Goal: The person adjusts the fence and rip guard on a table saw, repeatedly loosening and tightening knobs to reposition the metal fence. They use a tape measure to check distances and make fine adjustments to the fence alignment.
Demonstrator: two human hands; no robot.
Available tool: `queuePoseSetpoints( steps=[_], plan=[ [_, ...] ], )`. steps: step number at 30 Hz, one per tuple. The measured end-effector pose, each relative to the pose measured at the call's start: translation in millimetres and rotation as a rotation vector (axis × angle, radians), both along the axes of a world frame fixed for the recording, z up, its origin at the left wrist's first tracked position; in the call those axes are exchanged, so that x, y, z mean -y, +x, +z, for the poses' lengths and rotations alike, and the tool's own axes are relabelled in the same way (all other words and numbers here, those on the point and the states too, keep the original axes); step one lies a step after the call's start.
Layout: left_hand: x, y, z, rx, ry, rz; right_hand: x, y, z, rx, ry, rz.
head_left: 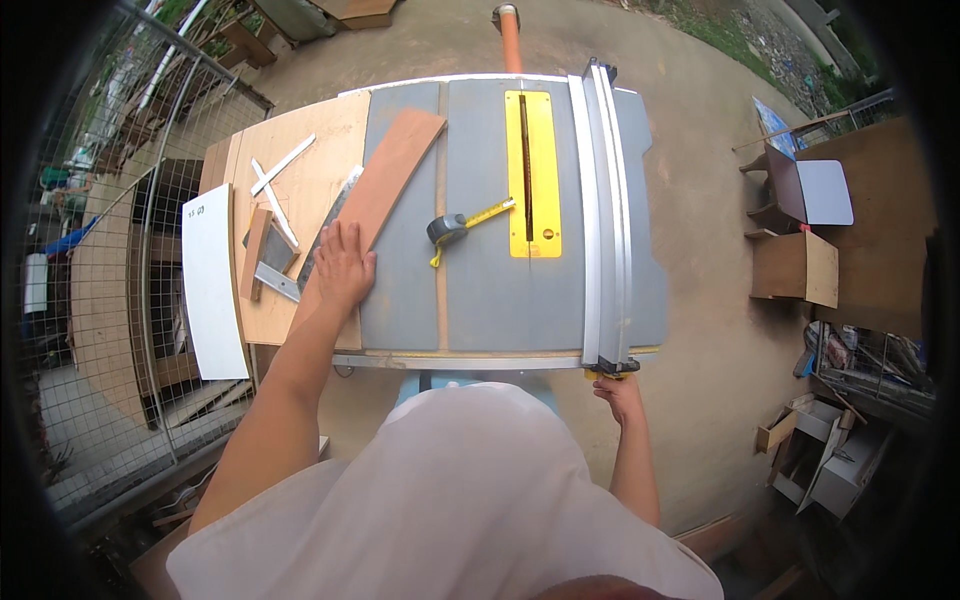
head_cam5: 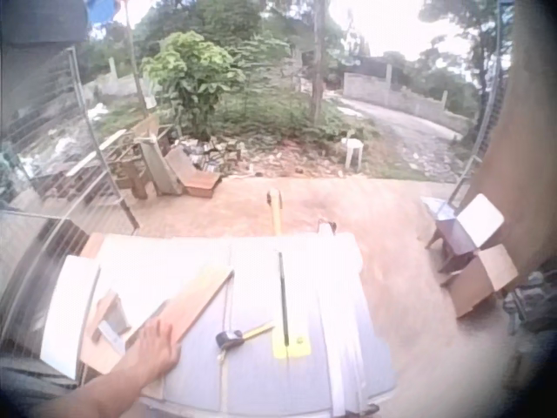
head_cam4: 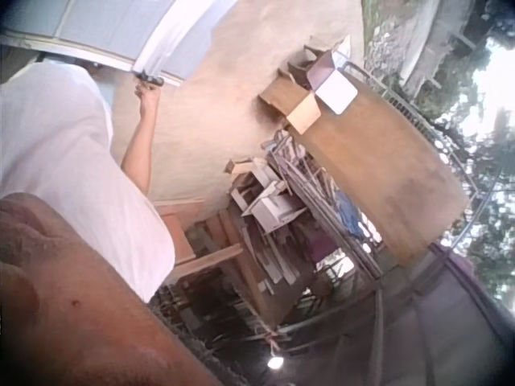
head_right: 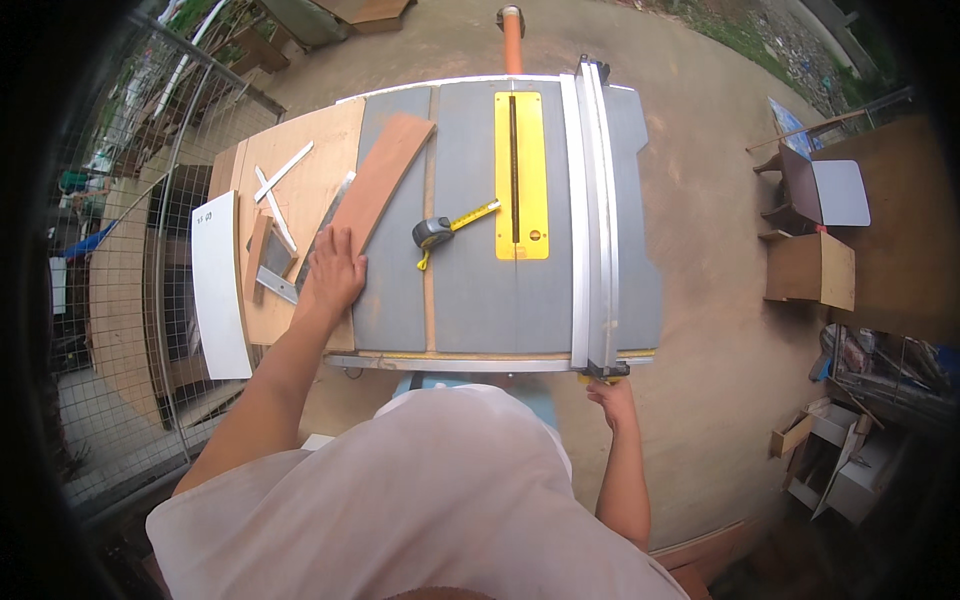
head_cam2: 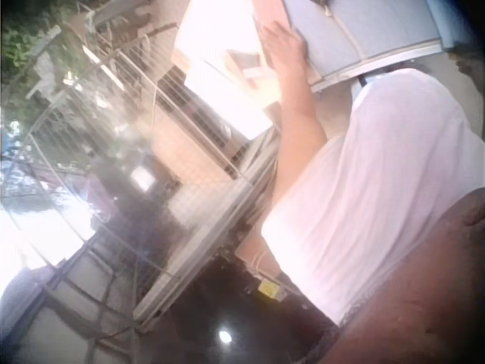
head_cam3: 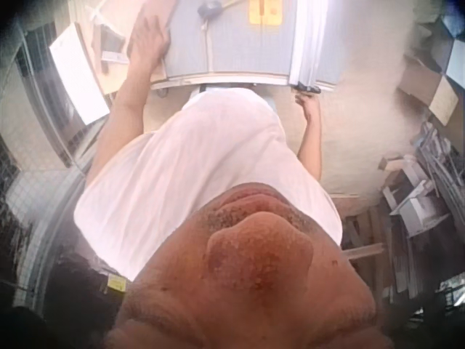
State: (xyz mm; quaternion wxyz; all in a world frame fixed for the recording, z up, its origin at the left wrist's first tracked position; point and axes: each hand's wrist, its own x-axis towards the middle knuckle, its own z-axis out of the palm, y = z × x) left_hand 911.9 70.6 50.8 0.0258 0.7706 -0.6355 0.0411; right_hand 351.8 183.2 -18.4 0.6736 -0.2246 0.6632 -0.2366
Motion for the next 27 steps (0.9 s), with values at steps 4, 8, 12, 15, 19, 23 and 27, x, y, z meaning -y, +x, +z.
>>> queuePoseSetpoints(
  steps=[4, 8, 12, 15, 19, 23, 27],
  plan=[
    [0.5, 2.5, -1.4, 0.003, 0.012, 0.022, 10.0, -5.8, -34.3, 0.37, 0.214, 0.0],
    [2.8, 2.2, -1.3, -0.001, 0.028, 0.02, 21.8, 7.9, -42.5, 0.823, 0.356, 0.12],
    [0.4, 1.0, 0.3, -0.004, 0.029, 0.04, 19.9, -0.2, -51.3, 0.439, 0.435, 0.144],
    [5.5, -0.9, 0.1, -0.003, 0.026, 0.032, 7.3, 9.3, -58.5, 0.181, 0.374, 0.104],
    [-1.6, 0.8, -1.3, 0.02, 0.002, 0.031, 9.3, 54.3, -22.7, -0.395, 0.254, 0.098],
    [1.9, -0.2, -2.8, 0.018, 0.024, 0.032, -0.7, 57.6, -54.0, -0.828, -0.001, 0.291],
    [1.0, 3.1, -4.1, 0.025, 0.027, 0.048, 10.6, 52.2, -35.3, -0.502, 0.172, 0.202]
  ],
)
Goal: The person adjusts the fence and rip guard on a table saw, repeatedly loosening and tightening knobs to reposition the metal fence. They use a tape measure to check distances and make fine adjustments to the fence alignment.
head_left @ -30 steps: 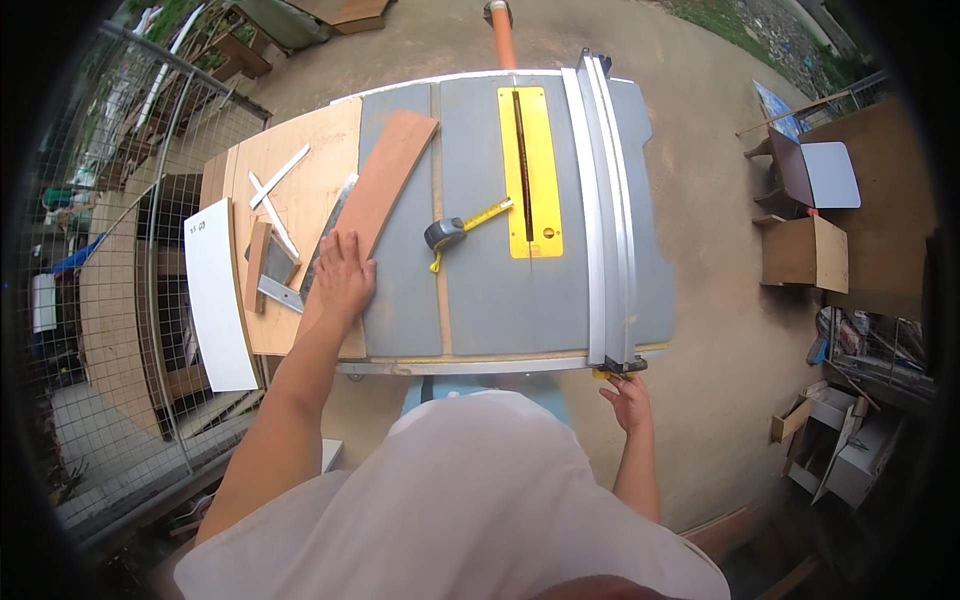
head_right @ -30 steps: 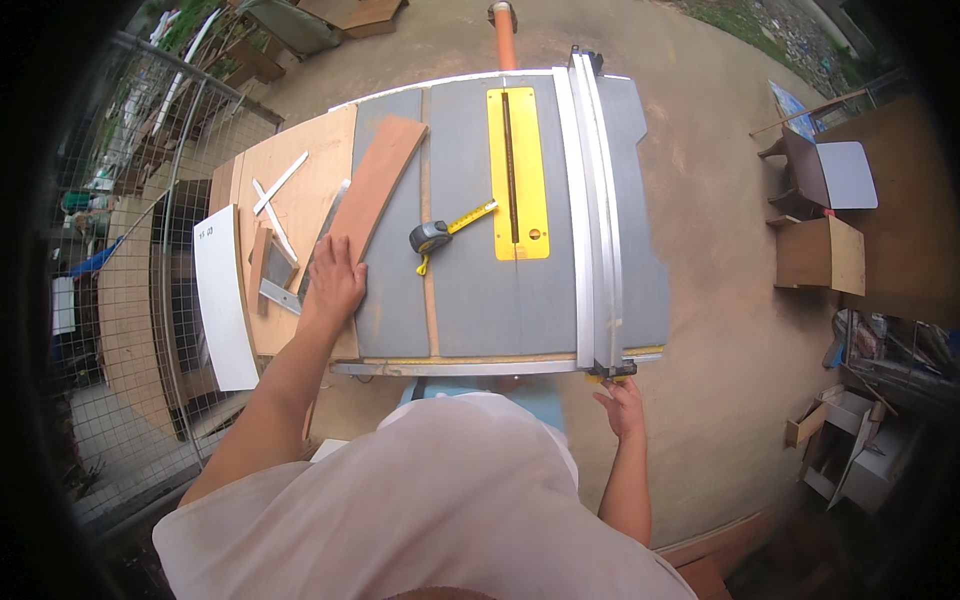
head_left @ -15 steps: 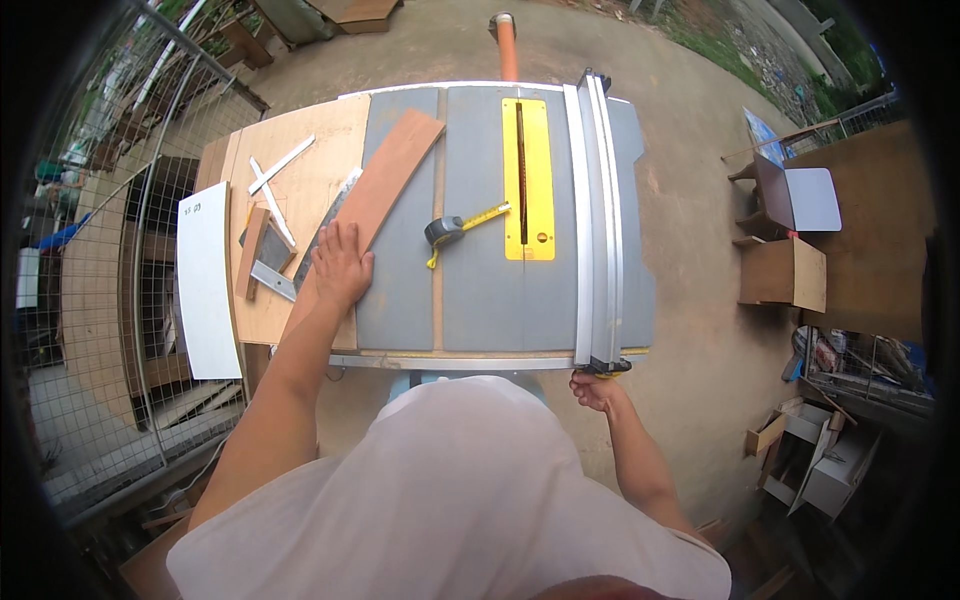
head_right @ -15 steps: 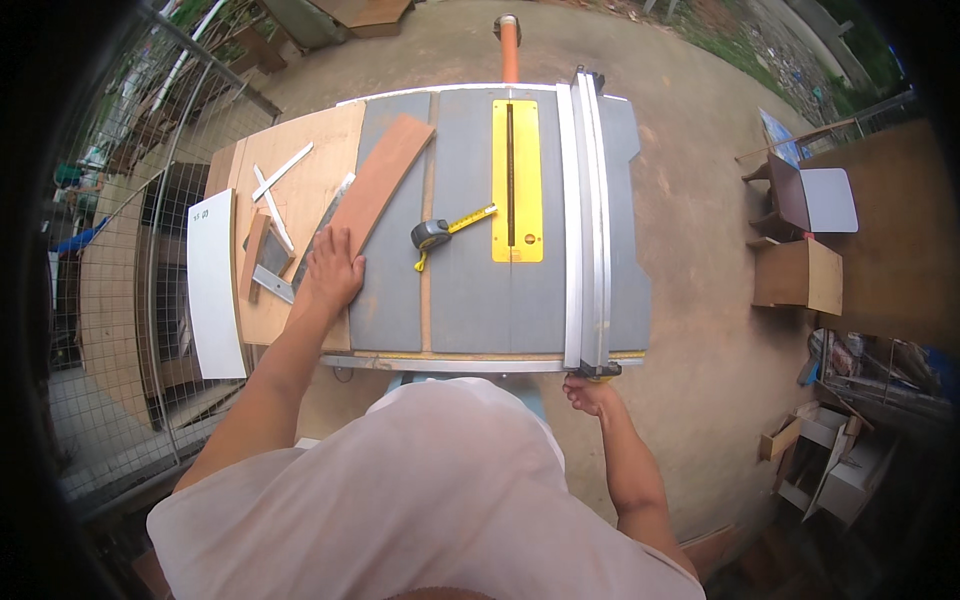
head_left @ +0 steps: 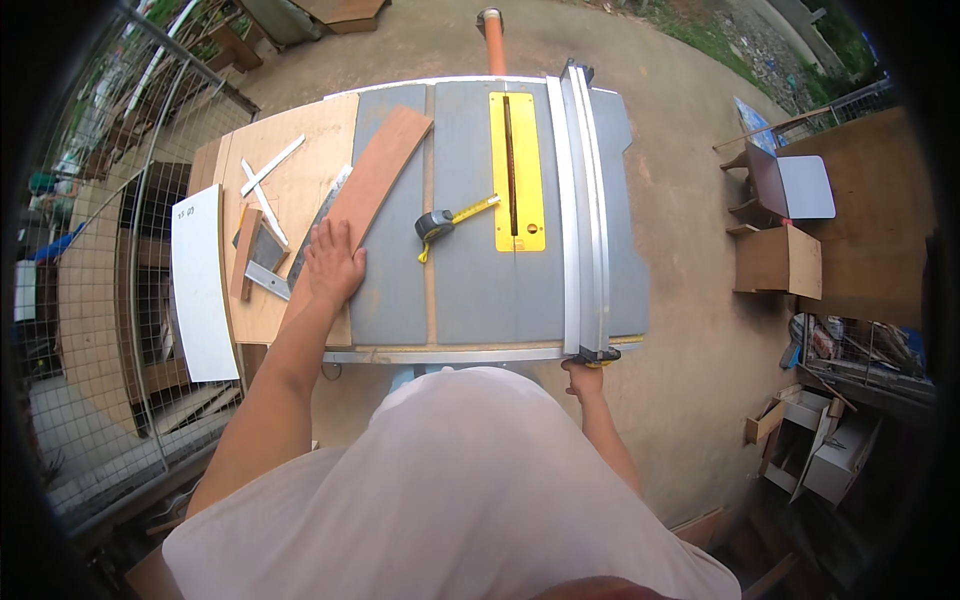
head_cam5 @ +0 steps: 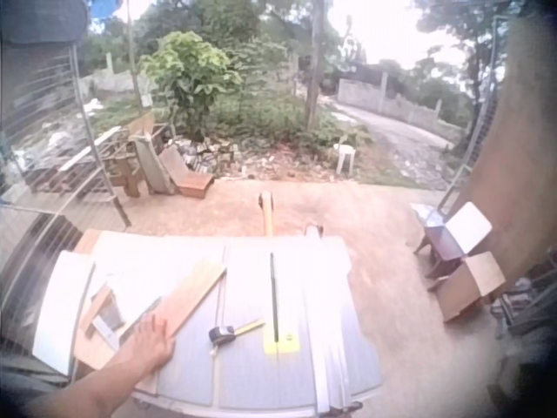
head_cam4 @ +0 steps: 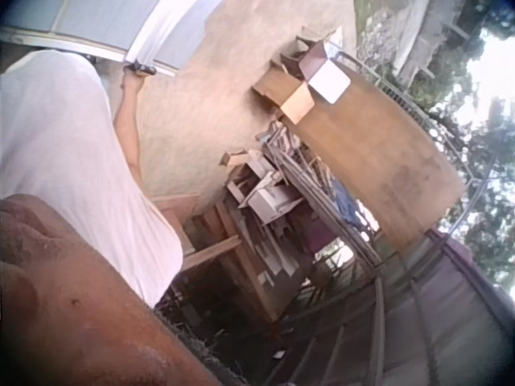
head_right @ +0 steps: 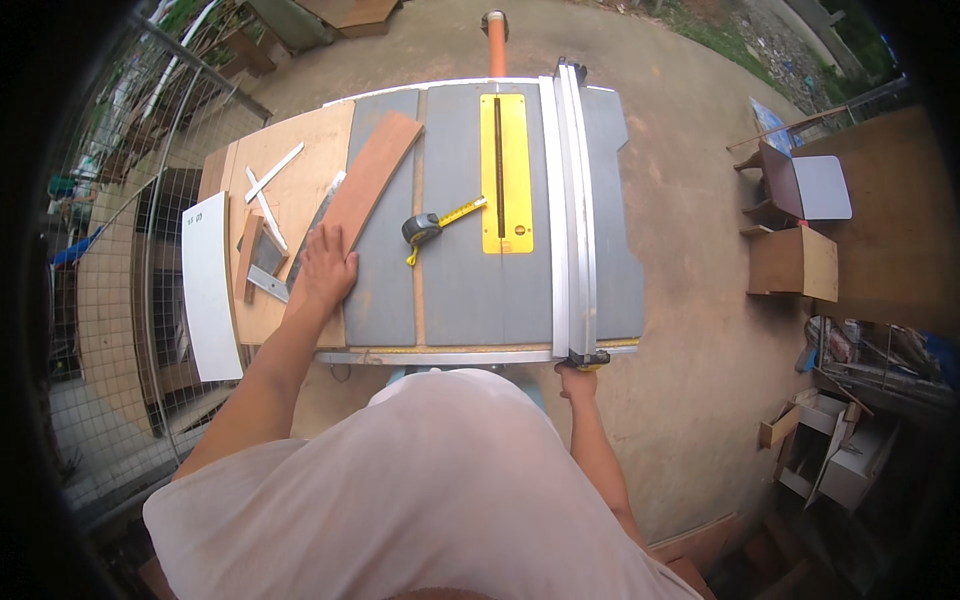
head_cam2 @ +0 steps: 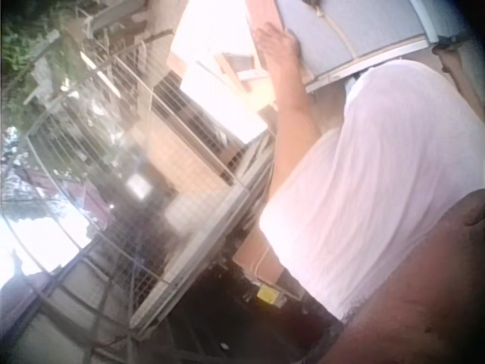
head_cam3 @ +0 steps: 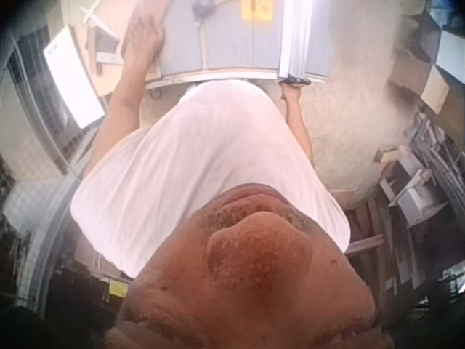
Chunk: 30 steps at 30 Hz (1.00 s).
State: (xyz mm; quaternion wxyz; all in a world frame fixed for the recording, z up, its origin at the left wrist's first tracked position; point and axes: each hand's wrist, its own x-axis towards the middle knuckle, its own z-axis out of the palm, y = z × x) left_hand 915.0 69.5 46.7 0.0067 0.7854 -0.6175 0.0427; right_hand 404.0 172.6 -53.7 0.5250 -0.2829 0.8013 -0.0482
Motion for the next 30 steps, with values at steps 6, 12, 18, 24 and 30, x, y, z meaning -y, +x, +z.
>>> queuePoseSetpoints(
  steps=[6, 12, 18, 24, 30],
  plan=[
    [1.1, -1.5, 2.9, -0.004, -0.03, -0.041, 7.0, -40.5, -6.4, 0.991, 0.23, -0.301],
    [-2.7, -3.6, -3.9, -0.007, -0.049, -0.049, -4.0, -31.6, -4.4, 0.666, 0.193, -0.346],
    [-2.8, -0.4, 2.7, 0.001, -0.043, -0.048, 0.0, -10.5, 12.3, 0.52, 0.086, -0.336],
    [0.8, -1.3, 5.4, -0.052, -0.012, -0.042, -3.0, -37.9, -14.7, 0.894, 0.197, -0.314],
    [20.5, 11.2, 5.9, -0.589, -0.337, 0.048, -5.5, -15.6, 0.0, 0.312, 0.021, -0.173]
  ],
)
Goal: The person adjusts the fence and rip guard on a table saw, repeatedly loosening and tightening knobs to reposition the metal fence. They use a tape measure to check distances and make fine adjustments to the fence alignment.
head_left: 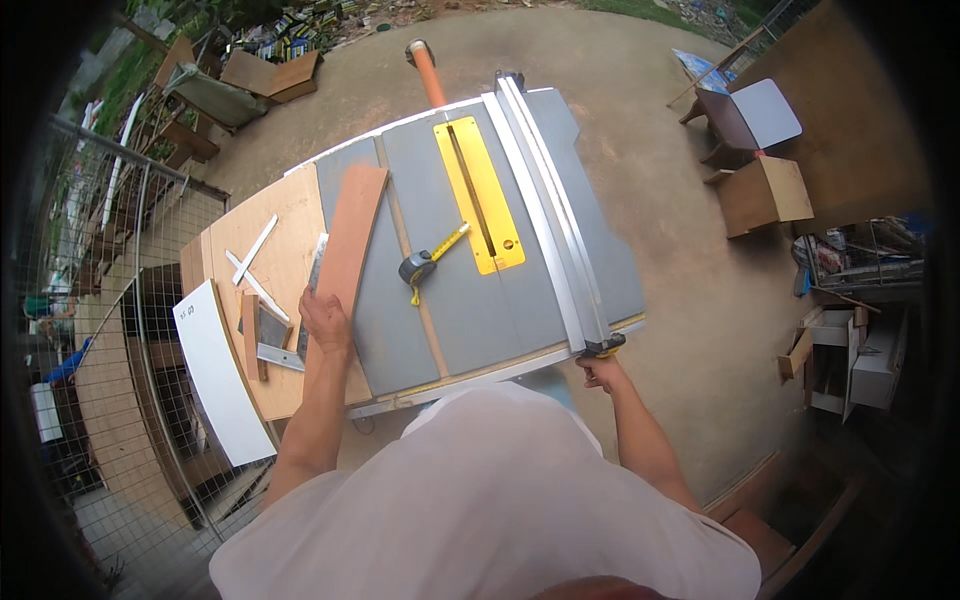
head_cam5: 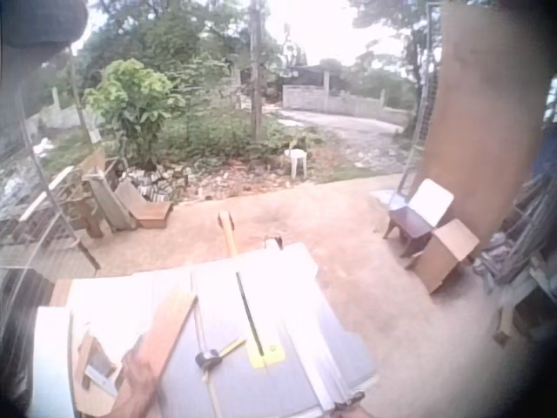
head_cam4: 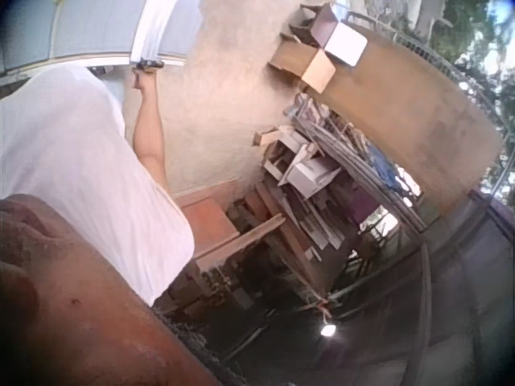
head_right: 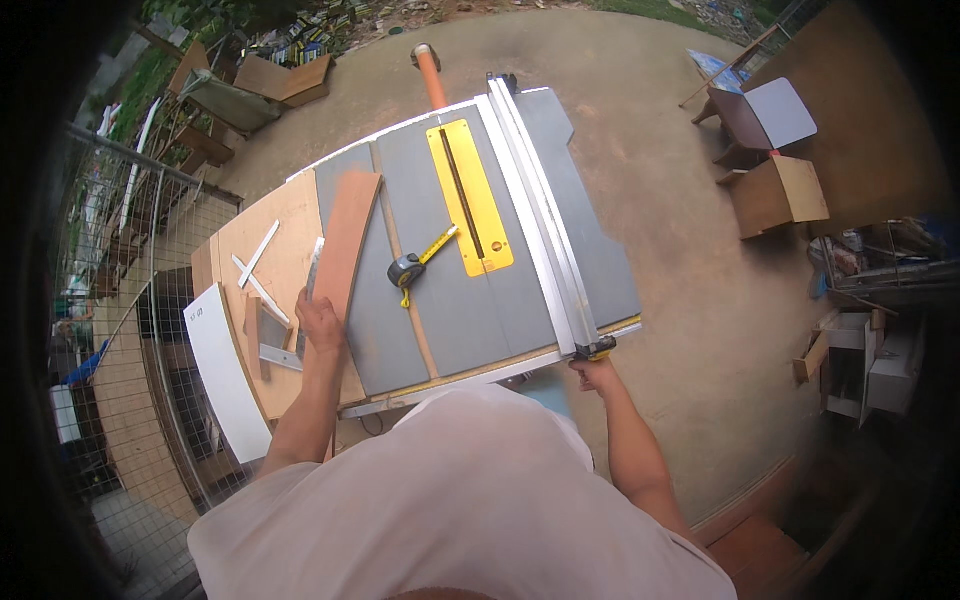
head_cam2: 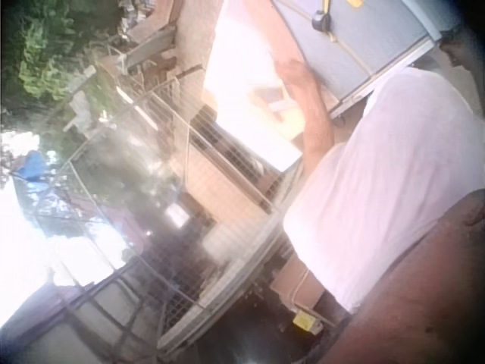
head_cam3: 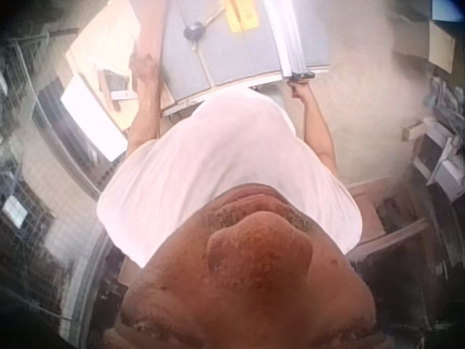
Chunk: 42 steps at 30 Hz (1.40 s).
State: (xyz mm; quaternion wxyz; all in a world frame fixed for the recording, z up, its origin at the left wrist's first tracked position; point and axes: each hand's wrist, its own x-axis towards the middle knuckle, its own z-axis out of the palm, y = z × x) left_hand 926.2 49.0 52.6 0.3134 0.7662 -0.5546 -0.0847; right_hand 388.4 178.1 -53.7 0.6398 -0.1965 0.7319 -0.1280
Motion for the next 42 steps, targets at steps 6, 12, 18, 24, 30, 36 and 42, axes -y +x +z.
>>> queuePoseSetpoints(
  steps=[6, 12, 18, 24, 30, 36, 42],
  plan=[
    [39.8, -184.4, 95.1, -0.611, 0.151, -0.313, -13.5, 22.8, -13.3, -0.582, -0.345, 0.01],
    [67.8, -346.0, 40.2, -0.5, 0.517, -0.399, -9.9, 8.1, -16.2, -0.114, -0.515, 0.005],
    [76.7, -405.9, 22.1, -0.465, 0.56, -0.019, -3.2, -6.0, -30.3, 0.098, -0.441, 0.084],
    [96.9, -370.7, -43.5, -1.265, 0.608, 0.163, -3.2, -16.5, -60.6, 0.72, -0.144, -0.051],
    [56.6, -398.9, -24.6, -0.963, 0.682, 0.119, 8.0, -31.4, -30.2, 0.775, 0.035, -0.017],
    [28.2, -396.1, -38.7, -0.905, 0.71, 0.065, 12.6, -21.4, -22.6, 0.164, -0.415, 0.416],
    [26.4, -396.5, -40.9, -0.895, 0.706, 0.06, 19.0, -8.3, -24.7, 0.052, -0.535, 0.627]
  ],
)
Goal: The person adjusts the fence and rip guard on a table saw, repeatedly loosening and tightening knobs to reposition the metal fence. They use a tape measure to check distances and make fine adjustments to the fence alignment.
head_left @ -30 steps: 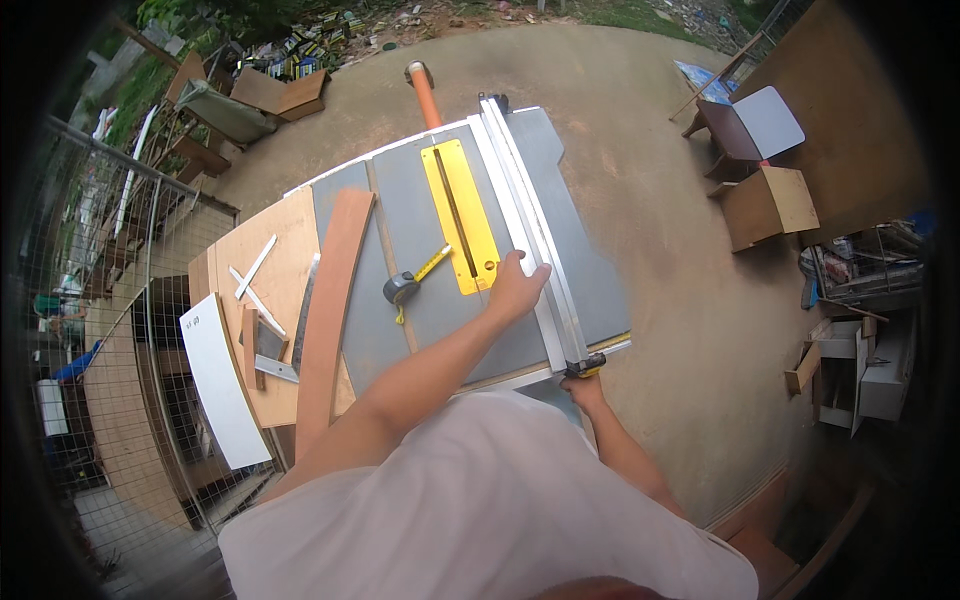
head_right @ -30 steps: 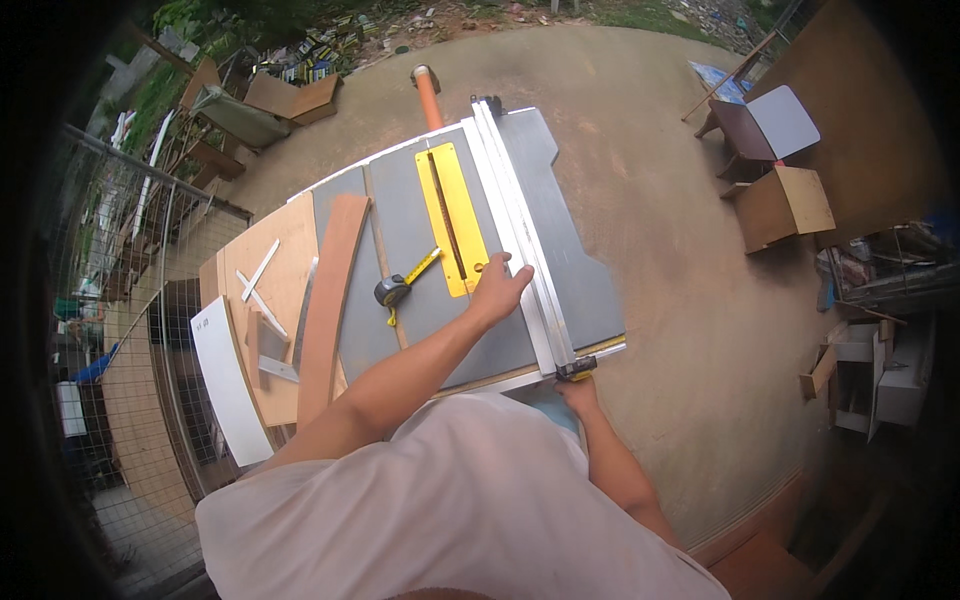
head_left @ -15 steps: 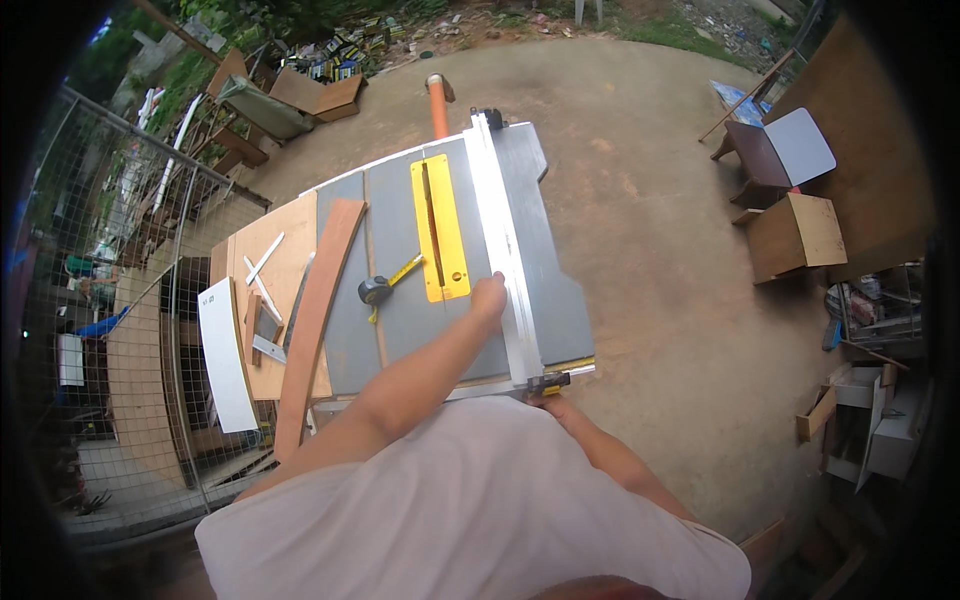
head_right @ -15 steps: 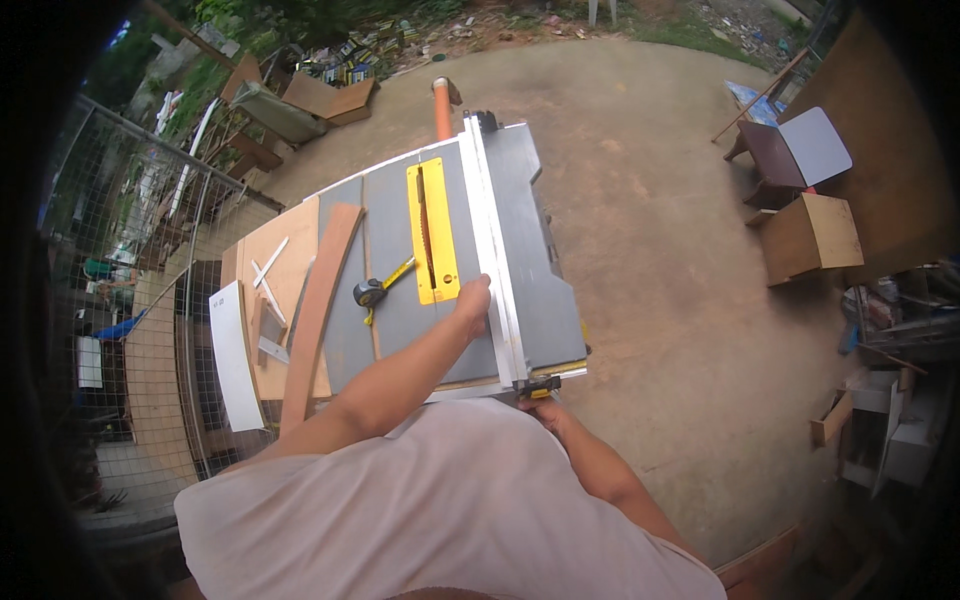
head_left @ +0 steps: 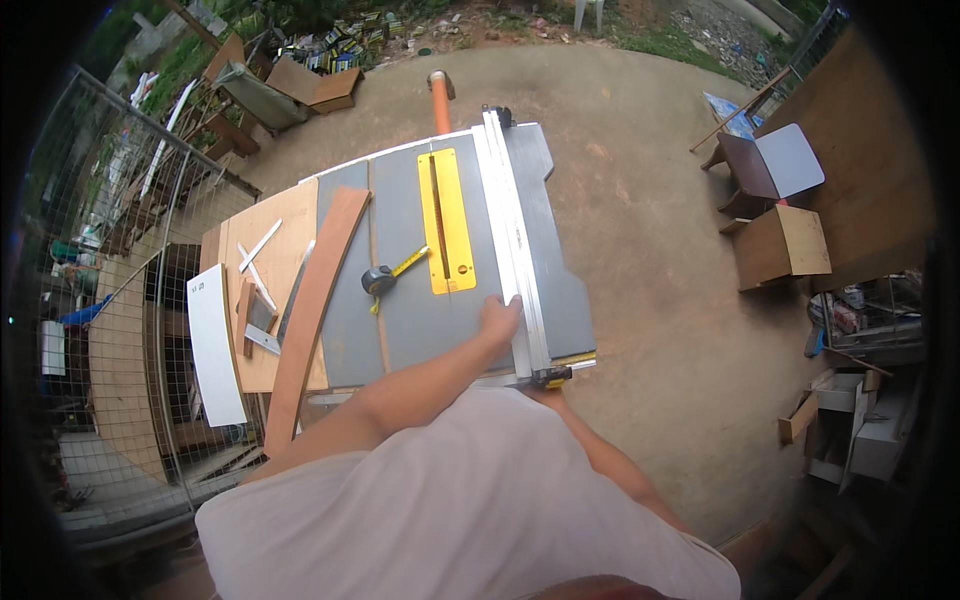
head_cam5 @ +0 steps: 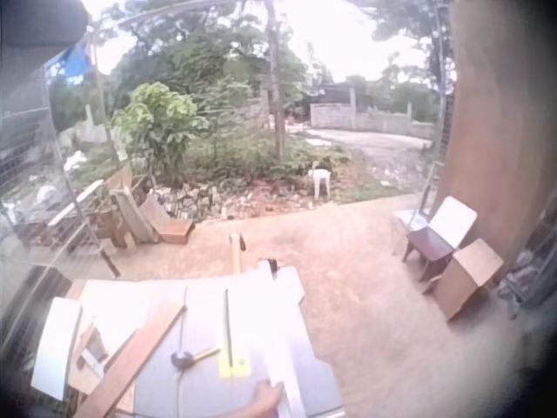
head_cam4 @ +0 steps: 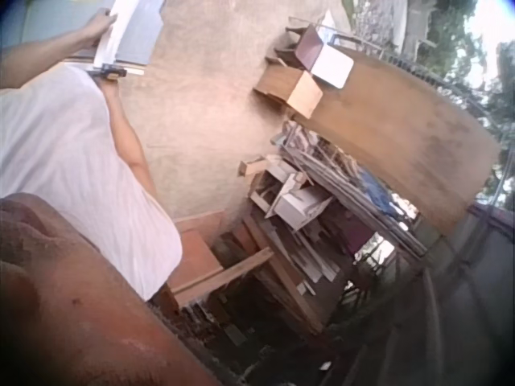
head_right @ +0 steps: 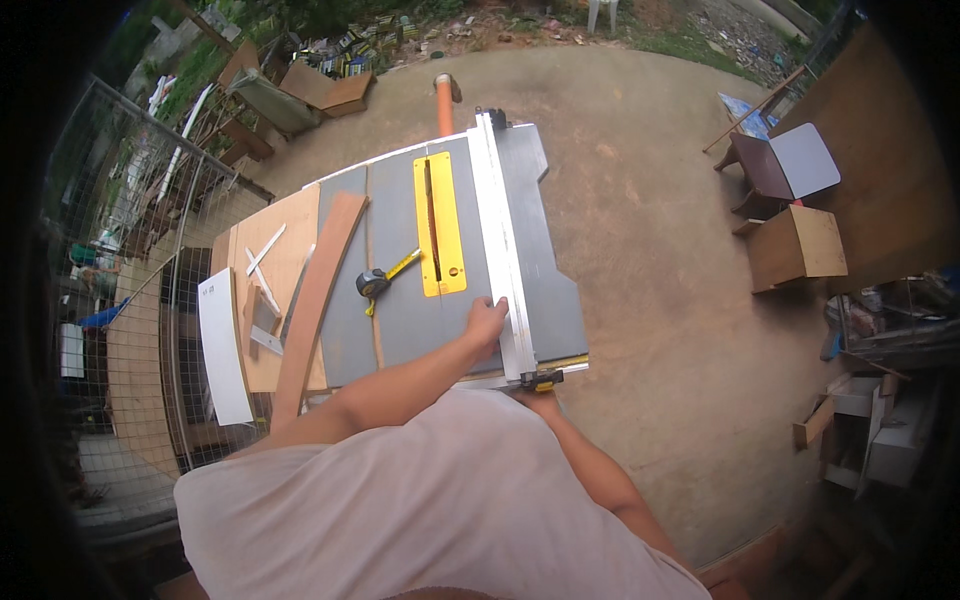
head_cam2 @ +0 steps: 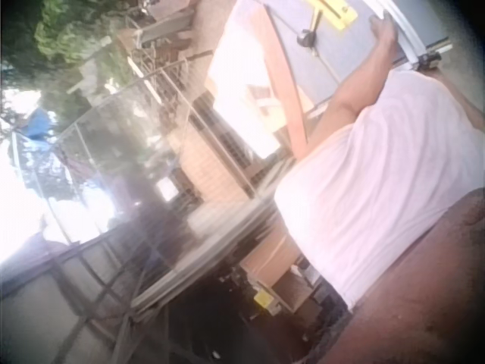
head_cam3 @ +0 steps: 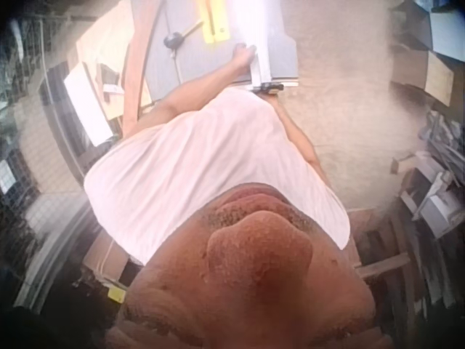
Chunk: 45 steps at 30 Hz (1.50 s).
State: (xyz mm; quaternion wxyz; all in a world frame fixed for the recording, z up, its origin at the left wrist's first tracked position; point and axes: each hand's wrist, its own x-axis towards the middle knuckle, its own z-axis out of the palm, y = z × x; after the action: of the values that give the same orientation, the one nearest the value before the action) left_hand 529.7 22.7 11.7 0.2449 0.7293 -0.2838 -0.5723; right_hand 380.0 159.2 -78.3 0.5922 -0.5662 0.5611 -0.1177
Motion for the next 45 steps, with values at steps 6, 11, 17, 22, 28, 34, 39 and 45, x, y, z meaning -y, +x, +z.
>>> queuePoseSetpoints(
  steps=[6, 11, 17, 22, 28, 34, 39, 45],
  plan=[
    [4.1, 6.9, 14.2, 0.007, -0.044, -0.037, -3.5, -41.1, 129.4, -0.592, 0.338, 0.236],
    [4.1, 9.9, 16.3, -0.044, -0.083, -0.022, 13.2, -9.2, 232.1, -0.313, -0.139, -0.425],
    [-0.1, 14.1, 16.5, -0.128, -0.095, -0.024, 107.6, 39.1, 180.6, -0.495, -0.336, -0.29],
    [2.4, 20.6, 5.0, -0.091, -0.123, -0.156, 115.1, 40.1, 169.6, -0.453, -0.259, -0.217],
    [3.1, 12.9, 6.3, 0.117, -0.248, -0.191, 113.3, 40.8, 183.4, -0.518, -0.289, -0.176],
    [7.6, 23.2, 12.1, 0.184, -0.288, -0.37, 107.4, 22.1, 160.2, -0.32, -0.422, -0.253],
    [-3.0, 34.5, 5.9, 0.154, -0.251, -0.388, 16.9, -1.1, 178.9, -0.406, -0.274, -0.669],
    [3.4, 34.2, -8.3, 0.109, -0.232, -0.405, -57.8, 9.3, 99.1, -0.039, -0.008, -0.684]
  ],
)
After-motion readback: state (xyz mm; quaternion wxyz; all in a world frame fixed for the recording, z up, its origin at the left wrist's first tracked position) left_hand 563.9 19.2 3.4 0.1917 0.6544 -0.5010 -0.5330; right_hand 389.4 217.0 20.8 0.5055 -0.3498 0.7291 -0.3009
